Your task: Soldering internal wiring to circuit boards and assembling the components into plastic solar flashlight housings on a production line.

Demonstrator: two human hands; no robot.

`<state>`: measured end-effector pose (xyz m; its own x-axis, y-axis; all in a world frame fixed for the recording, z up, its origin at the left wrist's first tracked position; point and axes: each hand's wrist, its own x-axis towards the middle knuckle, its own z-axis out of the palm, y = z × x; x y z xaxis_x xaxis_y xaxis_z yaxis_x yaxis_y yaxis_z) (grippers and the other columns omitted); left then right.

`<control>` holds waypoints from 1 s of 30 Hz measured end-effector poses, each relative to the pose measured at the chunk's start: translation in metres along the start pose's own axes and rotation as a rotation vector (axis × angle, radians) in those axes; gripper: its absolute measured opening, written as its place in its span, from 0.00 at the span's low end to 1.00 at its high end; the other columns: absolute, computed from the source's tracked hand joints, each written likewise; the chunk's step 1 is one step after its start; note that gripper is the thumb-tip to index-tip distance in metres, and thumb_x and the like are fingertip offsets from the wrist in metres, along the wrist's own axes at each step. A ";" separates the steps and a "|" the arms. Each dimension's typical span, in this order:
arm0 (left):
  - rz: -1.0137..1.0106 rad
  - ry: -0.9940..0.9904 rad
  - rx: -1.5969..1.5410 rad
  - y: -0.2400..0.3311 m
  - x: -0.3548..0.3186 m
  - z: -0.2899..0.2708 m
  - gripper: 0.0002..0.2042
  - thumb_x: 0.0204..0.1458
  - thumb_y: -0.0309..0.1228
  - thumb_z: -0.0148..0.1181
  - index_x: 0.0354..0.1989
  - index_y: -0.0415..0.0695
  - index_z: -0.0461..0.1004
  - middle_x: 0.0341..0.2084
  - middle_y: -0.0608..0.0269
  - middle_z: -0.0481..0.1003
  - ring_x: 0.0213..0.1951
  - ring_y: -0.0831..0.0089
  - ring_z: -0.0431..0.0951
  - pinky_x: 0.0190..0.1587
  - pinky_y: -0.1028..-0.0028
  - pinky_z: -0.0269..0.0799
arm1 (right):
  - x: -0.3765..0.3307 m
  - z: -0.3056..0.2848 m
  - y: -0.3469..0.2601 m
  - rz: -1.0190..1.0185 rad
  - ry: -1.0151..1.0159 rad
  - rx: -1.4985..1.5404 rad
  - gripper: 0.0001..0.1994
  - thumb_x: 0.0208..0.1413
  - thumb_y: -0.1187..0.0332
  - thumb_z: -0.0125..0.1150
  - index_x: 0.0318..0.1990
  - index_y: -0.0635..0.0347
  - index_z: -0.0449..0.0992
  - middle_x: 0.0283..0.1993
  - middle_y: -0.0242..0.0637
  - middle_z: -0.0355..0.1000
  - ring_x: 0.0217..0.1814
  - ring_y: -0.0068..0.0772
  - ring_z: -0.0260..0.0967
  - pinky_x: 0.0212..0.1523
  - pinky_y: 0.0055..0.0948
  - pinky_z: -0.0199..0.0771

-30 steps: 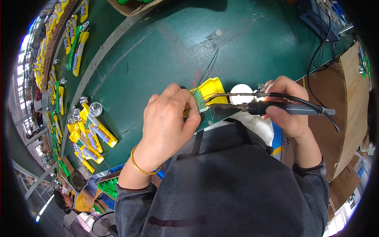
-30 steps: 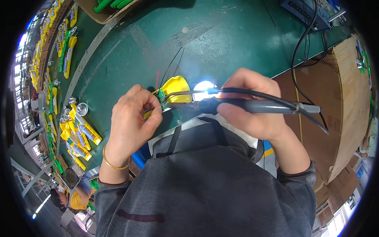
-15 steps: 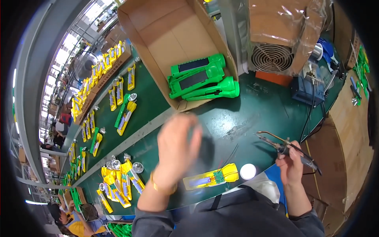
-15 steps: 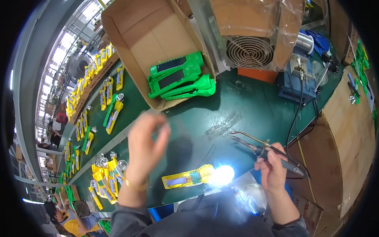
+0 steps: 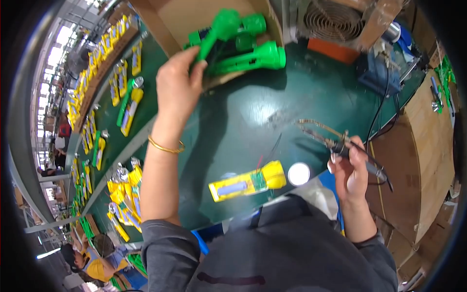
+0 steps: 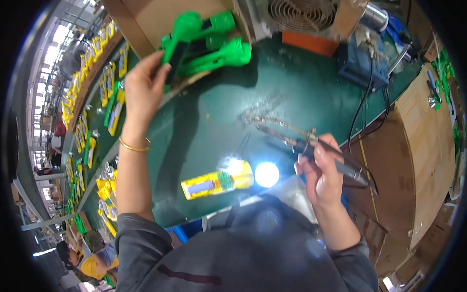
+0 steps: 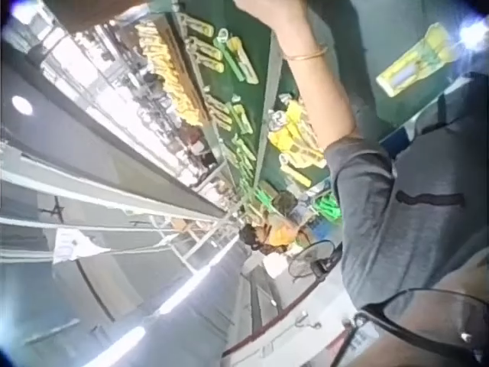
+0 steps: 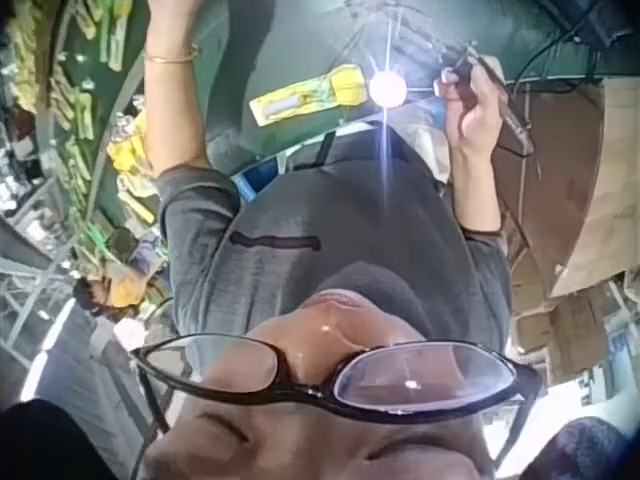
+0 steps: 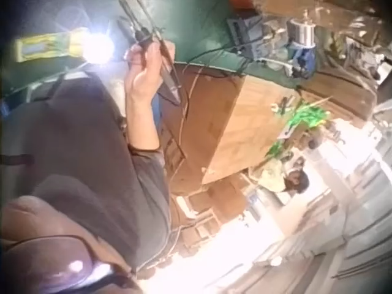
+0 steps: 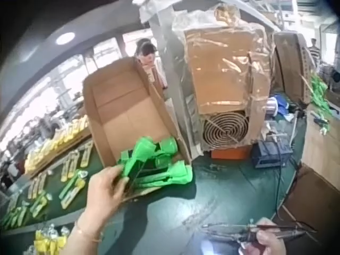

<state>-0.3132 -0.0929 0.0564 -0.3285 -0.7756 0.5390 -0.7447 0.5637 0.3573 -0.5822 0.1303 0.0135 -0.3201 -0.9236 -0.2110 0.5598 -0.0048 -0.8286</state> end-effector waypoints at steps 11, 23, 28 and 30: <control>0.046 -0.194 -0.153 0.051 -0.092 -0.038 0.11 0.38 0.18 0.63 0.34 0.41 0.76 0.26 0.58 0.73 0.30 0.59 0.75 0.33 0.68 0.72 | -0.008 -0.007 0.005 0.022 0.018 0.036 0.10 0.58 0.60 0.52 0.40 0.54 0.64 0.27 0.32 0.66 0.33 0.24 0.64 0.31 0.23 0.65; -0.150 -0.349 -0.163 0.116 -0.140 0.017 0.06 0.46 0.28 0.61 0.32 0.42 0.76 0.27 0.58 0.75 0.31 0.60 0.74 0.36 0.65 0.65 | -0.005 0.020 0.014 0.048 -0.020 0.014 0.12 0.57 0.56 0.53 0.37 0.54 0.65 0.25 0.32 0.65 0.28 0.23 0.61 0.25 0.22 0.60; -0.090 -0.332 -0.244 0.122 -0.129 0.036 0.05 0.43 0.27 0.63 0.30 0.45 0.76 0.25 0.60 0.75 0.29 0.62 0.74 0.35 0.66 0.64 | -0.001 0.020 0.015 0.048 -0.039 0.008 0.12 0.56 0.57 0.53 0.37 0.54 0.65 0.26 0.32 0.66 0.30 0.23 0.62 0.26 0.22 0.61; -0.101 -0.290 -0.346 0.118 -0.130 0.031 0.05 0.44 0.26 0.64 0.31 0.43 0.77 0.26 0.60 0.76 0.30 0.65 0.75 0.36 0.70 0.66 | 0.003 0.018 0.016 0.051 -0.050 0.021 0.11 0.56 0.58 0.53 0.38 0.54 0.65 0.26 0.31 0.66 0.31 0.23 0.62 0.27 0.22 0.61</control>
<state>-0.3767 0.0655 0.0046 -0.4500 -0.8511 0.2705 -0.5601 0.5049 0.6568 -0.5605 0.1203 0.0093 -0.2523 -0.9410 -0.2256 0.5904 0.0351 -0.8064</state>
